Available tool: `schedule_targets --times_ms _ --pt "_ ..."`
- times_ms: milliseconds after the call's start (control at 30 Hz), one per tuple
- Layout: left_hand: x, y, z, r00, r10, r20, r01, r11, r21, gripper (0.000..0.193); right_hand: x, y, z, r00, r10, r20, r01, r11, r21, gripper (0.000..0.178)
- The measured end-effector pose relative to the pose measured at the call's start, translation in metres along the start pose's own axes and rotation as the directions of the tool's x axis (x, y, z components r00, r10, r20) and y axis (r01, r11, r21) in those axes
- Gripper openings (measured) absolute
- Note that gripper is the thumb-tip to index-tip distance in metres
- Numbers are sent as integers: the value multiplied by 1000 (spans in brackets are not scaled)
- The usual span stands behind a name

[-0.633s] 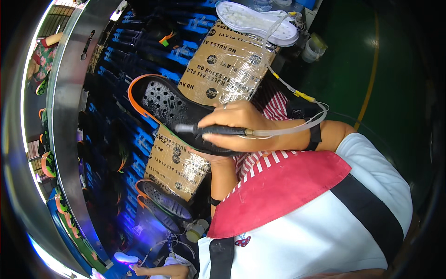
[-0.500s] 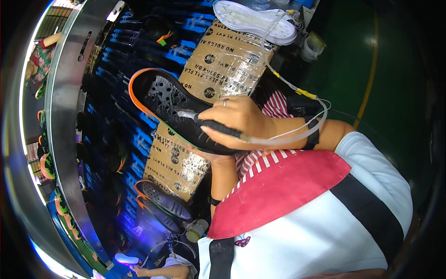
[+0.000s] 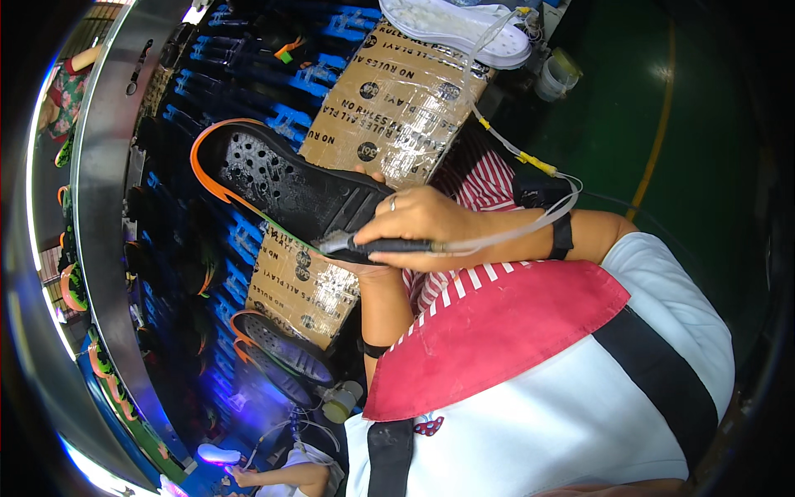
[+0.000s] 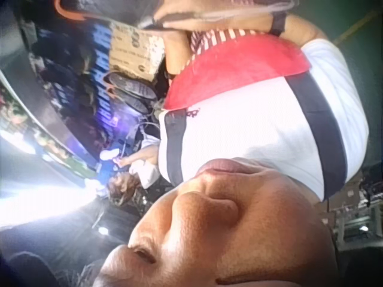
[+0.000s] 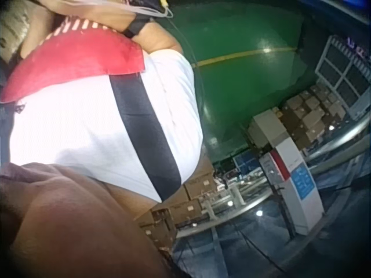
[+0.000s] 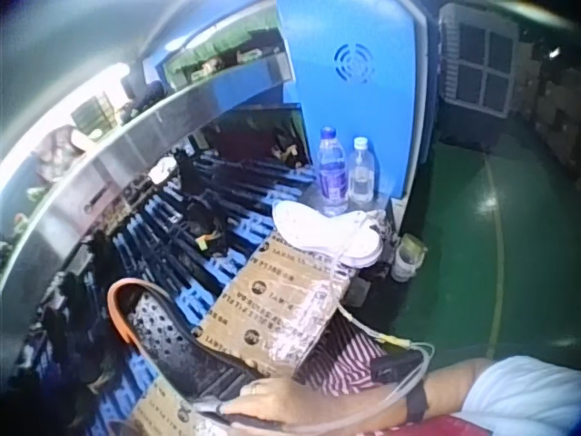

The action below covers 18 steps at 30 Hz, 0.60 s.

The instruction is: Applying adhesive to shoe soles using a brush tool at a manufacturing station.

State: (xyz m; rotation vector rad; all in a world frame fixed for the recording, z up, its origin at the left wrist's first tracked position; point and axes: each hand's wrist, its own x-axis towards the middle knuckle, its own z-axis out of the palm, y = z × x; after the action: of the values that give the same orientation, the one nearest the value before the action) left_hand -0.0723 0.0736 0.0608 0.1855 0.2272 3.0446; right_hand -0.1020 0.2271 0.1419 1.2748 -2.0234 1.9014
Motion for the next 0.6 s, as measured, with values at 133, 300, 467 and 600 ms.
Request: schedule_targets --times_ms 133,300,467,600 --pt "6 4 1 1000 3 12 -2 999 -41 63 0 -2 -5 967 123 222 -179 951 252 20" --pt "6 9 4 967 117 -225 -45 953 300 77 3 -6 -13 950 297 100 -313 923 225 18" --pt "8 14 13 998 53 -34 -49 992 115 58 -7 3 -8 963 159 216 -211 947 244 19" --pt "7 25 9 1000 29 7 -30 982 186 62 -3 -4 -22 882 330 337 -430 855 289 19"
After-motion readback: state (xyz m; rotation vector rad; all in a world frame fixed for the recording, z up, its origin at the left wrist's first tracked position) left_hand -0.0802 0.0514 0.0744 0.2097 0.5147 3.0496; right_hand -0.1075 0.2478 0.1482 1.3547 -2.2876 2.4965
